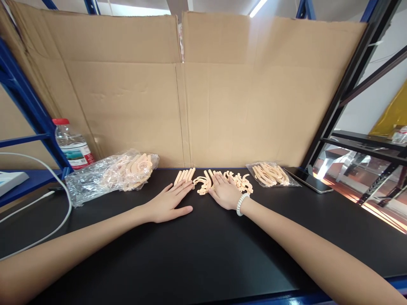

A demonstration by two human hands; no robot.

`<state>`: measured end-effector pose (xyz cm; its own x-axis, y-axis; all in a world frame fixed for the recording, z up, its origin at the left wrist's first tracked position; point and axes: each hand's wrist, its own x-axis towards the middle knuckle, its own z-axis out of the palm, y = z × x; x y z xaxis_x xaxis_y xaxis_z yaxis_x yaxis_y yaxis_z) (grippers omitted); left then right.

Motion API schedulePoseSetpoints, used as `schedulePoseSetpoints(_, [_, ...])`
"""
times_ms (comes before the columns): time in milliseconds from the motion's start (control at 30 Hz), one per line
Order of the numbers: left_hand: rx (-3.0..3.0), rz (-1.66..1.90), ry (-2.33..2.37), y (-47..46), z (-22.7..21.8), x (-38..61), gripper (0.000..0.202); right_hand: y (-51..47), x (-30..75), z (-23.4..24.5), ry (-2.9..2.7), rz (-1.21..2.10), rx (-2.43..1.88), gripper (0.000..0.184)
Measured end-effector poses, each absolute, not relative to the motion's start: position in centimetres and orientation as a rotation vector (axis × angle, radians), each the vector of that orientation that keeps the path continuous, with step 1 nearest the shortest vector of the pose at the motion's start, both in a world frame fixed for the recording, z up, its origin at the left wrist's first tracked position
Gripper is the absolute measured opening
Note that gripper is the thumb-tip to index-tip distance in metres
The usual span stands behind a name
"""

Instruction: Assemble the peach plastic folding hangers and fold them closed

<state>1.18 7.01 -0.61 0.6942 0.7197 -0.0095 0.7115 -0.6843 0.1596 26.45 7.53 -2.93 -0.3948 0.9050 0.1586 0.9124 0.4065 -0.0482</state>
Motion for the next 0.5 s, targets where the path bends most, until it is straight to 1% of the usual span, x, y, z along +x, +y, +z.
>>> schedulePoseSetpoints(100, [2.748,0.092,1.189,7.7,-0.7,1.0,0.082,7.9,26.6,-3.0,-2.47,-0.083,-1.625,0.065])
schedulePoseSetpoints(200, [2.745,0.111,1.214,7.9,-0.8,0.9,0.08,7.7,26.8,-2.8,-2.431,-0.142,-1.564,0.059])
schedulePoseSetpoints(267, [2.746,0.122,1.223,7.9,-0.9,0.9,0.08,7.3,26.7,-2.5,-2.416,-0.202,-1.478,0.049])
schedulePoseSetpoints(400, [2.75,0.139,1.22,7.7,-1.0,0.9,0.079,6.6,26.3,-1.8,-2.407,-0.297,-1.288,0.021])
schedulePoseSetpoints(500, [2.75,0.15,1.216,7.6,-0.9,0.9,0.077,6.8,25.9,-1.7,-2.373,-0.337,-1.222,0.014])
